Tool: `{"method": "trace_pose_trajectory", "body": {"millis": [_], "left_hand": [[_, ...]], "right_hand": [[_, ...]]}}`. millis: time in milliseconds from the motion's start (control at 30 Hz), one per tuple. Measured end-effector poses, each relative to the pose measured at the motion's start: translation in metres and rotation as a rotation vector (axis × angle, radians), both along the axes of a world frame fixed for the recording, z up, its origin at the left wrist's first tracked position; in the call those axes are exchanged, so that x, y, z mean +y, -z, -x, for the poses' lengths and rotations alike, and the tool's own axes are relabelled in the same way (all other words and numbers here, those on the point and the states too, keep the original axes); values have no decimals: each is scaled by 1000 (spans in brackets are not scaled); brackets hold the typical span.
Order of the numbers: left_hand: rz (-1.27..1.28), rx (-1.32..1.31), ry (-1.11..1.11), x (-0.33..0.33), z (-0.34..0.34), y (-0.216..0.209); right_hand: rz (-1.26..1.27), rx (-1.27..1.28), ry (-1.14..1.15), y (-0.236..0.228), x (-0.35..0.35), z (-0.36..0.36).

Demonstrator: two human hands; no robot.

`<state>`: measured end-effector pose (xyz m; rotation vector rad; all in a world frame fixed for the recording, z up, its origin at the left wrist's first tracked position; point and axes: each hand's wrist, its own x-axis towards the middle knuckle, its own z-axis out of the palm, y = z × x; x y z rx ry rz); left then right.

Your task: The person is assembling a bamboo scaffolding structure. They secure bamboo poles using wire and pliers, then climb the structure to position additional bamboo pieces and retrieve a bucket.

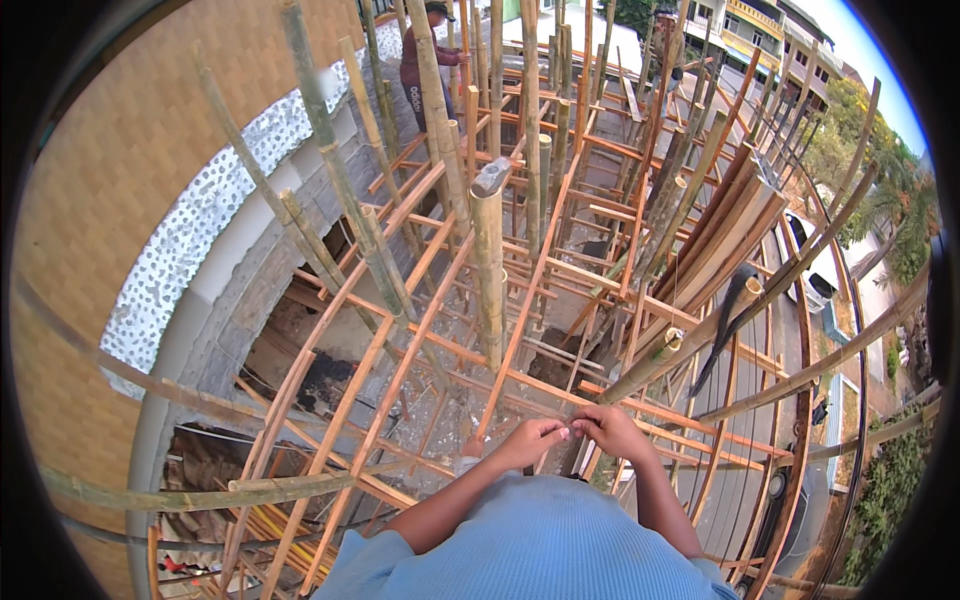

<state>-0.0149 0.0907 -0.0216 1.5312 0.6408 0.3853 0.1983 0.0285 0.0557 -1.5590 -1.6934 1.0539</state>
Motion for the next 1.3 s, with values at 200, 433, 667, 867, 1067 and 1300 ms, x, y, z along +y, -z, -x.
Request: {"method": "trace_pose_trajectory", "body": {"millis": [200, 433, 667, 867, 1067, 1300], "left_hand": [[-36, 46, 31, 0, 2, -1], [-94, 210, 67, -5, -5, -2], [-576, 62, -47, -26, 5, 33], [-778, 97, 17, -28, -2, 12], [-292, 0, -617, 3, -4, -10], [1, -472, -654, 73, -5, -84]], "right_hand": [[40, -47, 74, 4, -4, 10], [191, -125, 168, 23, -11, 8], [312, -272, 62, 37, -13, 11], [432, 31, 212, 59, -27, 6], [170, 277, 374, 46, -20, -4], [64, 65, 583, 23, -23, -7]]}}
